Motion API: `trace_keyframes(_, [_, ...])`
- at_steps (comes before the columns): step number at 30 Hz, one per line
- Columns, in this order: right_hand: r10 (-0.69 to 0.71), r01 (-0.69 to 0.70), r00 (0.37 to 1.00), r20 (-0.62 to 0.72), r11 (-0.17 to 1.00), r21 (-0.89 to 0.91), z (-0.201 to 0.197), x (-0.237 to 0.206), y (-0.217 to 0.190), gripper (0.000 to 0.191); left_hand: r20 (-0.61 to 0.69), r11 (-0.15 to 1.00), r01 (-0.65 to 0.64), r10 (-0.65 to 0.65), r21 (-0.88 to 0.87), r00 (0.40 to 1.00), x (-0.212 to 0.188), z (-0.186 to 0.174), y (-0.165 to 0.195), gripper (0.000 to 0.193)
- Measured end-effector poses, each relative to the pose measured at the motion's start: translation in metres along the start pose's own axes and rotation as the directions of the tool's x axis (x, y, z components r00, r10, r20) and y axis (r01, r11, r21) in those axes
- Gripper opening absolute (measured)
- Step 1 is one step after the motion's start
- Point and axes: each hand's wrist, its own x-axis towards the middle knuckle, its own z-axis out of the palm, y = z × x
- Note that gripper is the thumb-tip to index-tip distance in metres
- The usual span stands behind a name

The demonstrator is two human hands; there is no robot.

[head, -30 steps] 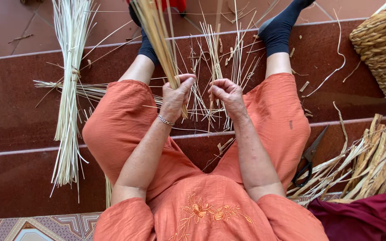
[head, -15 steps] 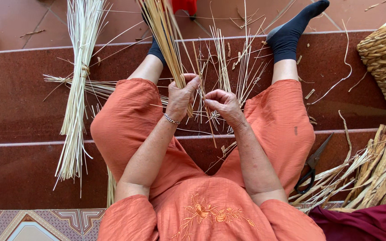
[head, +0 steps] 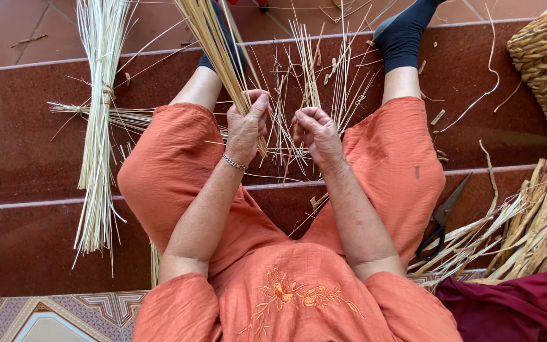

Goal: The person sits on a tiled floor and repeatedly pulls thin strips from a bundle of dried plant material held in the left hand, discarding the separated pieces onto the floor. The person occasionally uses shears to trim the bundle ends.

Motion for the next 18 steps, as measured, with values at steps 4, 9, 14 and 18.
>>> trace_keyframes(4, [-0.087,0.087,0.995,-0.045,0.996,-0.020,-0.014,0.004,-0.012,0.007,0.020,0.990,0.073,-0.076,0.124,0.997,-0.003,0.000,-0.005,0.014])
trace_keyframes(9, [-0.163,0.163,0.986,-0.041,0.987,0.011,-0.016,0.000,-0.022,0.010,0.087,0.957,0.189,-0.212,0.222,0.973,-0.007,0.004,-0.020,0.015])
trace_keyframes(14, [-0.192,0.190,0.981,-0.032,0.980,-0.065,-0.008,-0.005,-0.025,0.009,0.169,0.954,0.134,-0.183,0.270,0.968,-0.007,0.004,-0.028,0.013])
trace_keyframes(18, [-0.222,0.219,0.975,-0.010,0.970,-0.103,0.003,-0.007,-0.023,0.009,0.225,0.946,0.116,-0.189,0.302,0.956,-0.007,0.003,-0.028,0.014])
